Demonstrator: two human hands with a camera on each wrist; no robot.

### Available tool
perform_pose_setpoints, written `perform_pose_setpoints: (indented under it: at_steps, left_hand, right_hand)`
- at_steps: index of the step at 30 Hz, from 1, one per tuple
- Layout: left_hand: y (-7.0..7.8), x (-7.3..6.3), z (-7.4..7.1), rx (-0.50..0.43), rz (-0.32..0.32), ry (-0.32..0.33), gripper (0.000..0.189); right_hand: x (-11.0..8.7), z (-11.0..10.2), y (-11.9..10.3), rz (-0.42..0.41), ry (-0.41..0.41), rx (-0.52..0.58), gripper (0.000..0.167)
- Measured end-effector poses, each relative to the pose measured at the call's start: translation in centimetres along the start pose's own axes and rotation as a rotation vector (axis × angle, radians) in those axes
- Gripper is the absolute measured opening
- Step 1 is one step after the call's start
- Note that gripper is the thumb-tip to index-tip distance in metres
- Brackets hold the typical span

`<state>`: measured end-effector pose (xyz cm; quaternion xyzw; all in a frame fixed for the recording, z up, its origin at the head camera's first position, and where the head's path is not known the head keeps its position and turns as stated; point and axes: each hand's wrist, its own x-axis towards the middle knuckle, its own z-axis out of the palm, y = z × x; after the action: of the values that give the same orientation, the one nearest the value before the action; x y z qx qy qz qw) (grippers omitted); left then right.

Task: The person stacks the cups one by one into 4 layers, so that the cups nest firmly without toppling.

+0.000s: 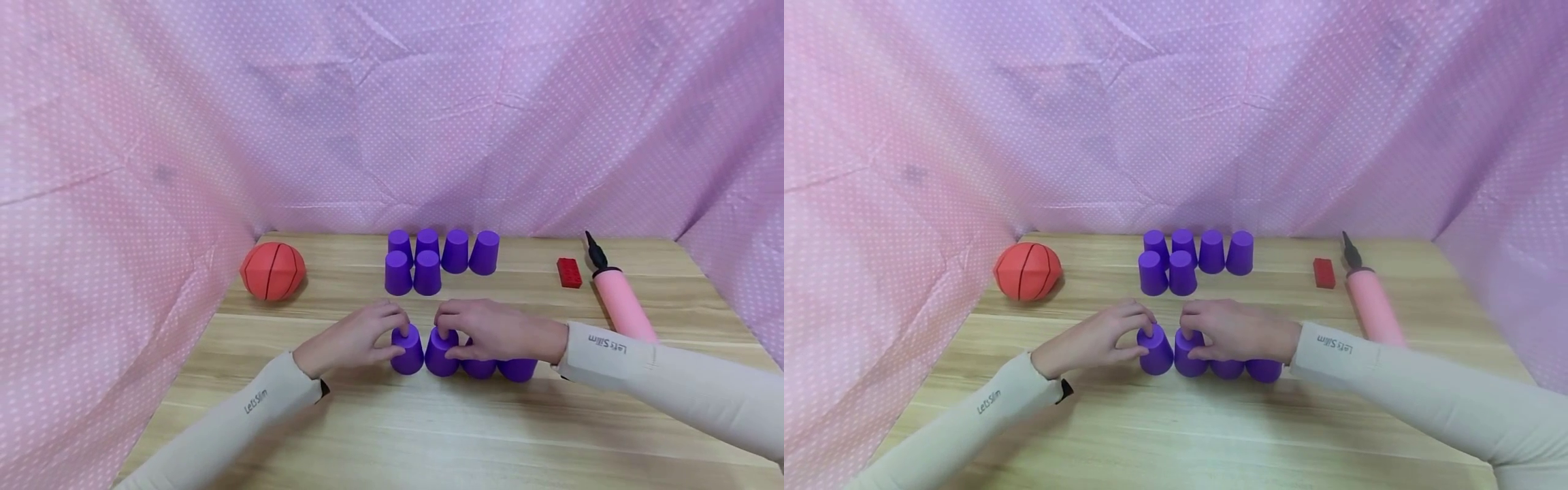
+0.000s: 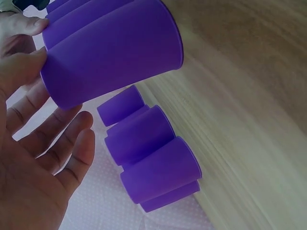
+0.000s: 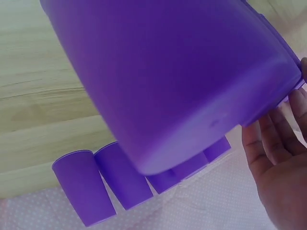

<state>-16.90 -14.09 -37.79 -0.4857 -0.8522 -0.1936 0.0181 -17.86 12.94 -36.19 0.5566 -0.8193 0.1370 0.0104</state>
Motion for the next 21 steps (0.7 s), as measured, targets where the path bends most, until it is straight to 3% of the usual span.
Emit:
perform_pose_setpoints:
  at_steps: [10,18,21]
  left_hand:
    - [0.0,0.2,-0.2,-0.021,-0.039,0.013,0.015]
    - [-0.6,1.9,-1.8,-0.008,0.052,0.174,0.017]
    - [-0.8,2.9,-2.6,-0.009,0.045,0.23,0.018]
  right_hand:
    - [-0.3,0.1,0.2,-0.031,0.083,-0.013,0.022]
    - [-1.1,-2.3,1.2,-0.036,0.238,0.031,0.025]
    - [-1.7,-3.6,1.8,0.0,0.273,0.004,0.025]
